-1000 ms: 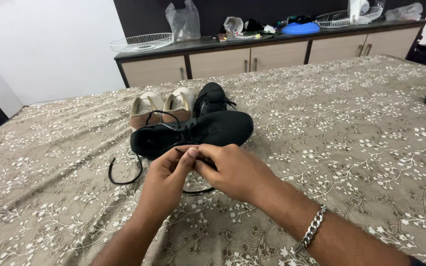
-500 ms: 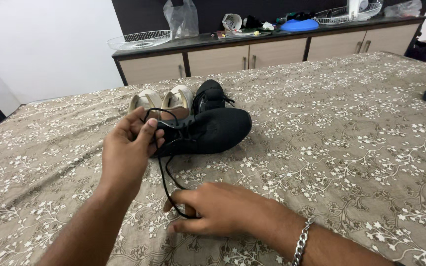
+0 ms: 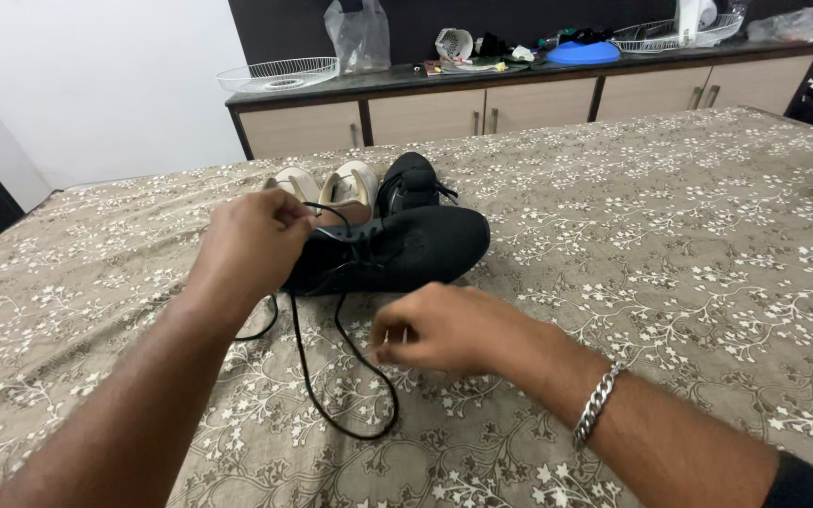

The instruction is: The person removes the black laces from a pair of black sneakers lying on a bed, pulling the laces out through the eyelets one shoe at a time. Near the end they pick up a white sneaker and begin pulling its white lace out.

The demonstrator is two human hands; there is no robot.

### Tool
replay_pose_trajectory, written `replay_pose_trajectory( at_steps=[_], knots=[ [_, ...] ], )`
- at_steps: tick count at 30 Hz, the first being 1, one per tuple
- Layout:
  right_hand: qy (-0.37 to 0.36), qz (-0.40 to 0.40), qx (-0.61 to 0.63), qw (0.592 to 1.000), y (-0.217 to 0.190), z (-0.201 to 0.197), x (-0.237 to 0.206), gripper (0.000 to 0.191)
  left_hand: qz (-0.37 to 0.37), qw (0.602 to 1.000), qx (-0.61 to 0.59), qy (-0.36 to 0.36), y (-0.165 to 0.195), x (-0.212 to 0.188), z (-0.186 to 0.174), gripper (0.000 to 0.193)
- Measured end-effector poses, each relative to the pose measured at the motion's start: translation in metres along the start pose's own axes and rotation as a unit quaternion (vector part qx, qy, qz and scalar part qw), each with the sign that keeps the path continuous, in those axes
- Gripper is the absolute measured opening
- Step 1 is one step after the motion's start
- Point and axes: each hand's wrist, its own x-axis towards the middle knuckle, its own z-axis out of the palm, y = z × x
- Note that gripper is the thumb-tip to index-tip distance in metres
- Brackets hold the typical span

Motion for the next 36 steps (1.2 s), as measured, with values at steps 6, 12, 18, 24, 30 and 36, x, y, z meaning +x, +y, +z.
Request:
replay_pose_trajectory(
  at_steps=[6,12,18,24,30,36],
  knots=[
    [0.142,0.069,0.008,0.987,0.008,-0.018,0.026,0.033,0.068,0.990,0.116,0.042,0.000,0.012,0.013,0.018],
    [0.251,0.032,0.037,0.967,0.008,-0.022,0.056,0.027,0.064,0.974,0.210,0.045,-0.001,0.002,0.030,0.017],
    [0.320,-0.007,-0.035,0.947,0.003,-0.017,0.069,0.030,0.099,0.979,0.167,0.069,-0.003,-0.001,0.034,0.028],
    [0.315,-0.029,-0.107,0.943,0.002,-0.017,0.074,0.024,0.100,0.985,0.129,0.053,-0.010,0.011,0.046,0.035],
    [0.340,-0.070,-0.175,0.921,0.008,-0.012,0.078,0.022,0.153,0.981,0.083,0.086,-0.027,0.014,0.055,0.028],
    [0.349,-0.076,-0.174,0.918,0.012,-0.011,0.082,0.022,0.170,0.977,0.054,0.121,-0.031,0.005,0.053,0.020]
  ],
)
